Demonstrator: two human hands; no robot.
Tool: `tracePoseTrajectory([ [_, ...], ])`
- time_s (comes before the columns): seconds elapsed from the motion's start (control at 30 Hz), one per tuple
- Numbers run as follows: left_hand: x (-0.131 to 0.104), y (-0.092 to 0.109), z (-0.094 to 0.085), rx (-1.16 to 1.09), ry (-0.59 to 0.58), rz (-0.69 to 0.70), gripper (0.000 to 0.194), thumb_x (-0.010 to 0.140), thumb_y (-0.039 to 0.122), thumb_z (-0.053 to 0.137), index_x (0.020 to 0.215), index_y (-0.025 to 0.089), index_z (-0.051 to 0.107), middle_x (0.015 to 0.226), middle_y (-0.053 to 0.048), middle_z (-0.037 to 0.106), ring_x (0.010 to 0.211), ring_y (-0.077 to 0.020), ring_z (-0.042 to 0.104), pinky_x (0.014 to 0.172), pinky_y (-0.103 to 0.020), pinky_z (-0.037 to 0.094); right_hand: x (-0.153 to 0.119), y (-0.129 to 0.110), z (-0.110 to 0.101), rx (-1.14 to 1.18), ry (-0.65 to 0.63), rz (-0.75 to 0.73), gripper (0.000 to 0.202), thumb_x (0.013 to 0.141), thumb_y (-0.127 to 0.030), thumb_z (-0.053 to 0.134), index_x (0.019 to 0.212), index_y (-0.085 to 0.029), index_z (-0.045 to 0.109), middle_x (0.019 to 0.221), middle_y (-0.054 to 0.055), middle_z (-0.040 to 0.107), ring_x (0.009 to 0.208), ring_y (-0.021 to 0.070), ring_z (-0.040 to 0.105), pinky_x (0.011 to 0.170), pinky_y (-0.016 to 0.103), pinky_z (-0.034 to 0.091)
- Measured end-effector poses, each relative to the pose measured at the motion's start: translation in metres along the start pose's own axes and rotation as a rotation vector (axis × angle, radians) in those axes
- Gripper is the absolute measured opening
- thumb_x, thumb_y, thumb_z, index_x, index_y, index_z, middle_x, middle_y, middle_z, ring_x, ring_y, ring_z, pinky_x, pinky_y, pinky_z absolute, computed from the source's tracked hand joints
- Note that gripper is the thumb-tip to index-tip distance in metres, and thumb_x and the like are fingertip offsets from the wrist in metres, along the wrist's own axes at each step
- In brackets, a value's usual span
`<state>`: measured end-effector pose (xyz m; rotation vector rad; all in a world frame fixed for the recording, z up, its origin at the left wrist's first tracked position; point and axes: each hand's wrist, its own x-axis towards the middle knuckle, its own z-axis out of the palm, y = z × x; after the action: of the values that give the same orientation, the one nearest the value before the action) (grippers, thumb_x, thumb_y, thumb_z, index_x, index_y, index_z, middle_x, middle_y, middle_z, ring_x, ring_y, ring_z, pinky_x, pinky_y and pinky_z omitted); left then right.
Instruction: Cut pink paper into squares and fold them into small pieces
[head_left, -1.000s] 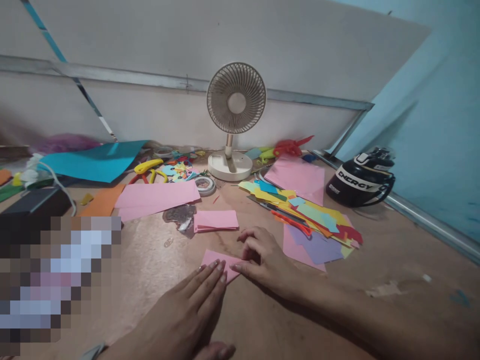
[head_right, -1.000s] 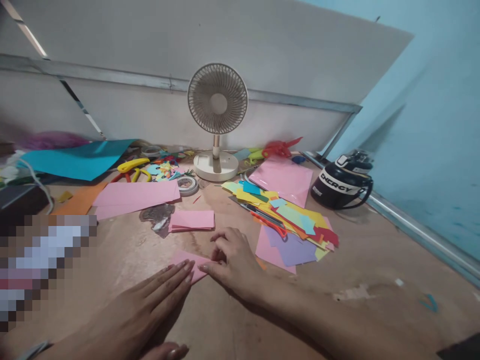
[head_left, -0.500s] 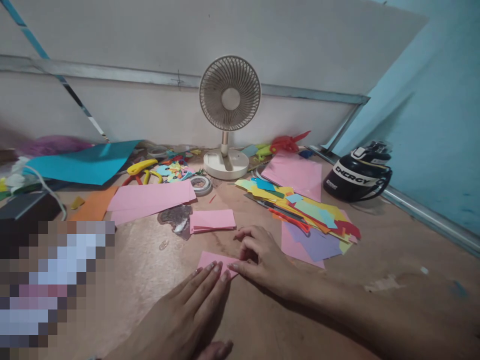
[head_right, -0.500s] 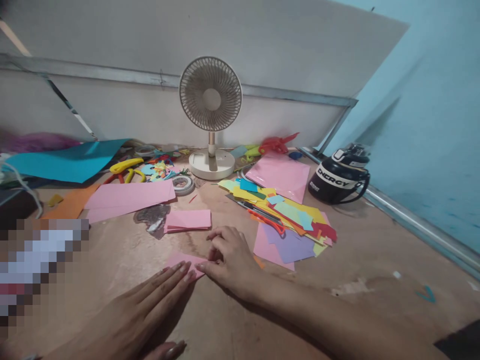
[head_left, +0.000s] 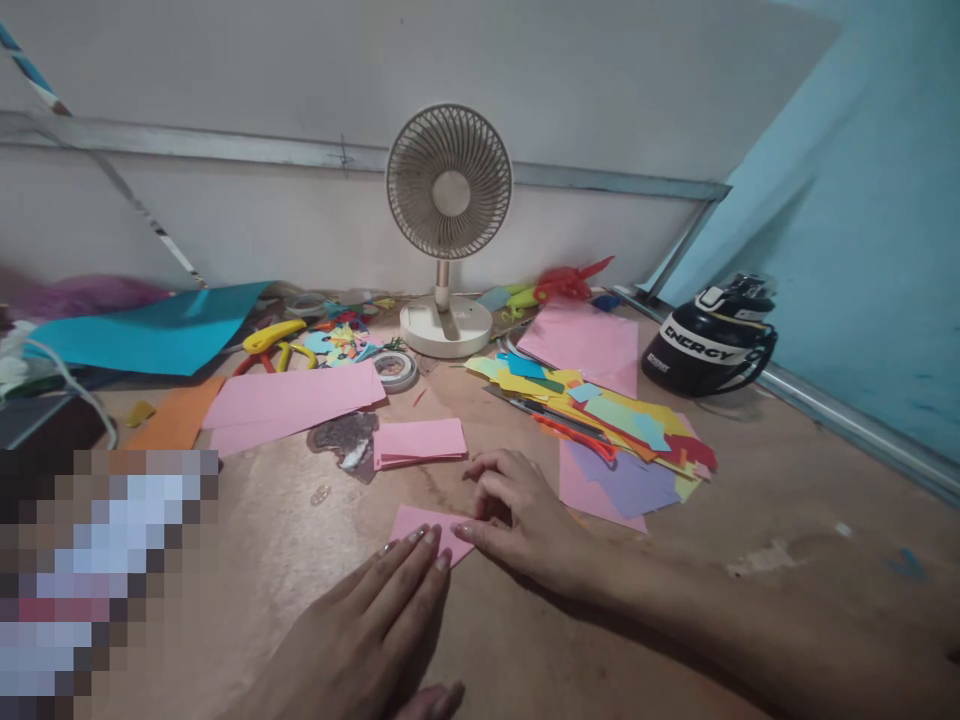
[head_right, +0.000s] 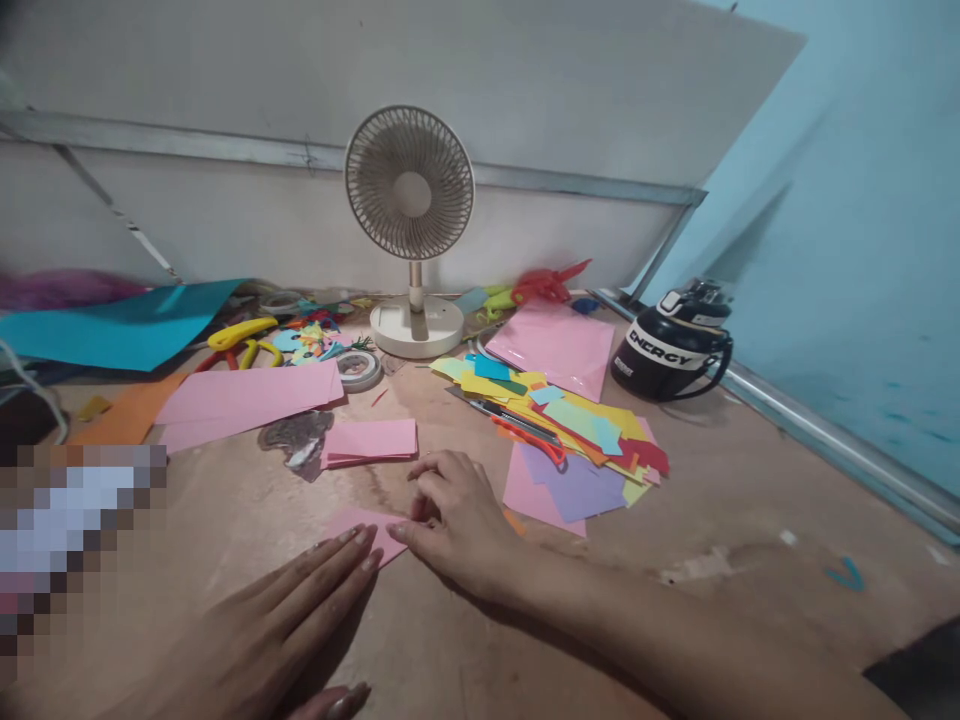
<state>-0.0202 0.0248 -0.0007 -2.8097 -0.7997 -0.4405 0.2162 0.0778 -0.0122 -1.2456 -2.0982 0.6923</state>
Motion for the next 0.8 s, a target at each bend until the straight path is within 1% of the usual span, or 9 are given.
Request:
tracePoseTrajectory([
  [0.1,0.0001,-0.0011,-0.0002,0.008,-0.002,0.015,0.080,0.097,0.056,0.052,0.157,0.010,0.024,0.139,-0.015,0.058,0.122,-0.0277,0.062,0.098,-0.034,0.054,0.0000,0.0007,0.0001,0.002,-0.001,0.009,0.021,0.078,-0.017,0.079,0.074,-0.018,0.059,0.116,0.006,0.060,0.114,0.0256,0.054,0.094,0.041,0.041],
  [0.23,-0.0002,-0.0009,-0.0002,-0.029,0.002,0.000,0.081,0.097,0.055,0.052,0.158,0.013,0.020,0.140,-0.014,0.057,0.124,-0.0285,0.060,0.098,-0.035,0.054,-0.0003,-0.0004,-0.0010,0.013,-0.015,0.013,0.020,0.079,-0.017,0.079,0.074,-0.018,0.059,0.117,0.007,0.059,0.115,0.0259,0.053,0.094,0.042,0.041],
  [0.33,0.0000,-0.0007,-0.0006,-0.007,0.005,0.006,0.083,0.096,0.056,0.053,0.157,0.011,0.021,0.139,-0.015,0.057,0.123,-0.0289,0.061,0.098,-0.036,0.054,-0.0006,-0.0010,-0.0010,0.014,-0.017,0.011,0.020,0.079,-0.016,0.078,0.075,-0.018,0.059,0.117,0.007,0.059,0.115,0.0257,0.053,0.095,0.042,0.041],
  [0.4,0.0002,-0.0010,-0.0016,0.011,0.003,0.023,0.082,0.096,0.056,0.053,0.156,0.009,0.024,0.138,-0.015,0.058,0.122,-0.0286,0.061,0.098,-0.035,0.054,-0.0007,-0.0010,-0.0008,0.010,-0.014,0.015,0.020,0.078,-0.015,0.079,0.075,-0.017,0.059,0.116,0.007,0.059,0.114,0.0256,0.053,0.094,0.041,0.041],
  [0.5,0.0003,-0.0017,-0.0033,0.013,0.007,0.027,0.076,0.096,0.055,0.052,0.154,0.011,0.031,0.138,-0.014,0.059,0.123,-0.0277,0.061,0.099,-0.035,0.053,-0.0006,-0.0006,-0.0009,0.006,-0.026,0.015,0.020,0.078,-0.015,0.079,0.076,-0.018,0.059,0.116,0.007,0.059,0.115,0.0257,0.053,0.094,0.041,0.041],
  [0.67,0.0005,-0.0024,-0.0036,0.046,-0.015,0.054,0.066,0.095,0.055,0.053,0.142,0.010,0.049,0.136,-0.015,0.061,0.122,-0.0275,0.062,0.099,-0.034,0.053,-0.0002,0.0006,-0.0015,0.005,-0.018,-0.001,0.021,0.078,-0.017,0.079,0.079,-0.018,0.058,0.117,0.008,0.059,0.114,0.0261,0.053,0.095,0.042,0.041],
  [0.8,0.0004,-0.0028,-0.0031,0.046,-0.030,0.049,0.064,0.094,0.054,0.056,0.140,0.009,0.052,0.137,-0.015,0.060,0.123,-0.0280,0.060,0.101,-0.034,0.052,0.0004,0.0009,-0.0015,0.003,-0.017,-0.015,0.024,0.078,-0.018,0.079,0.087,-0.019,0.056,0.114,0.008,0.060,0.111,0.0264,0.053,0.094,0.043,0.042],
])
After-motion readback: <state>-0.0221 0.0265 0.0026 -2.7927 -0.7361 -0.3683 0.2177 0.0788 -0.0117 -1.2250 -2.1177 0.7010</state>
